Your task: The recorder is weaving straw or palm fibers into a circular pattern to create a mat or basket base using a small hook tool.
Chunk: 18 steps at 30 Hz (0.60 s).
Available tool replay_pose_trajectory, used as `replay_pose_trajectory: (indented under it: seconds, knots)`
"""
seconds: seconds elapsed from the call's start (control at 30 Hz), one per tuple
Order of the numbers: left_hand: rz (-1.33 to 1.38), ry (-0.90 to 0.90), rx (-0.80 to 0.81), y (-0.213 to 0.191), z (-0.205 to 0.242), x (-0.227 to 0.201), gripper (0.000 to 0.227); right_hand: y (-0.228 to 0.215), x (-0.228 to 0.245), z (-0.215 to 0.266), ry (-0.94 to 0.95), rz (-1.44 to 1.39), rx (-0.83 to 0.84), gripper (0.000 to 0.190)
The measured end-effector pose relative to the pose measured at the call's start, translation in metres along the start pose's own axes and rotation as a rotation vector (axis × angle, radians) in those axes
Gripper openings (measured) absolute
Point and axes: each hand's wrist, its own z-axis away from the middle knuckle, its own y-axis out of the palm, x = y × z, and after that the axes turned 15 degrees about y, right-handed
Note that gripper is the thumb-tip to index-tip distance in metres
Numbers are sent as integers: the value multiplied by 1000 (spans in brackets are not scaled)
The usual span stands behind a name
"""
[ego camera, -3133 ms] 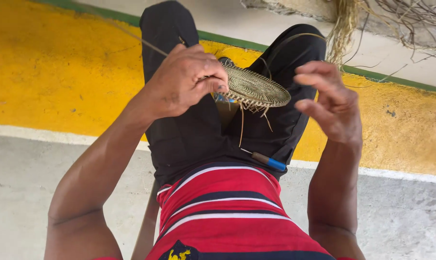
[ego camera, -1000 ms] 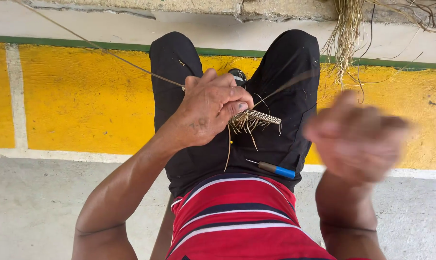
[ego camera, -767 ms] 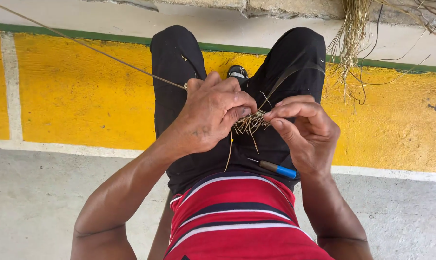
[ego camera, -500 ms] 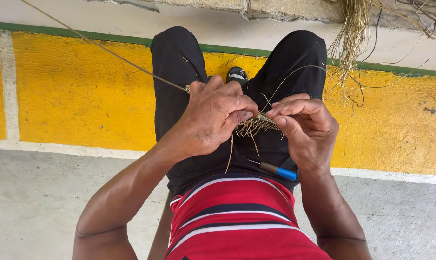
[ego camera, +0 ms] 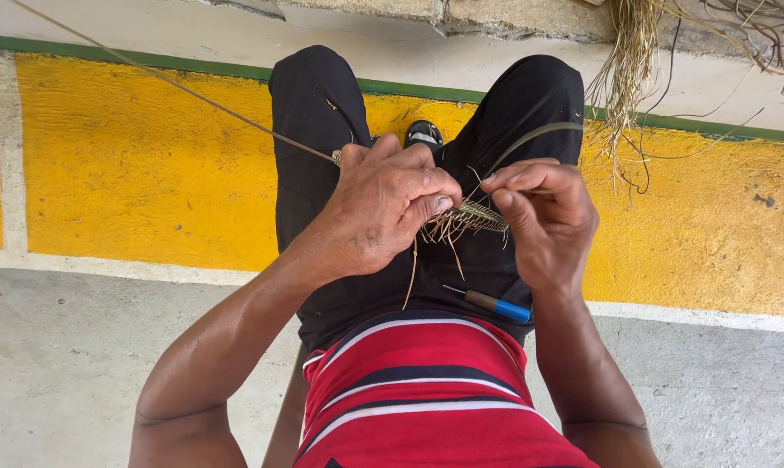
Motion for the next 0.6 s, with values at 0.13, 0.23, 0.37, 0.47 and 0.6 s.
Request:
replay_pose_trajectory:
  seconds: [0.13, 0.23, 0.37, 0.47, 0.6]
  knots:
    - [-16, -32, 32, 0, -2, 0, 15, 11, 21, 7, -183, 501, -2, 21]
    - [-13, -10, 12, 0, -3, 0, 14, 21, 26, 9, -378, 848, -42, 23]
    - [-27, 11, -2, 3, -4, 5, 13, 6, 13, -2, -212, 730, 85, 21]
    - [-30, 23, -9, 2, -6, 7, 13, -40, -18, -33, 35, 357, 314, 8]
    - [-21, 37, -57, 7, -20, 15, 16, -28, -3, -79, 313, 275, 563, 27]
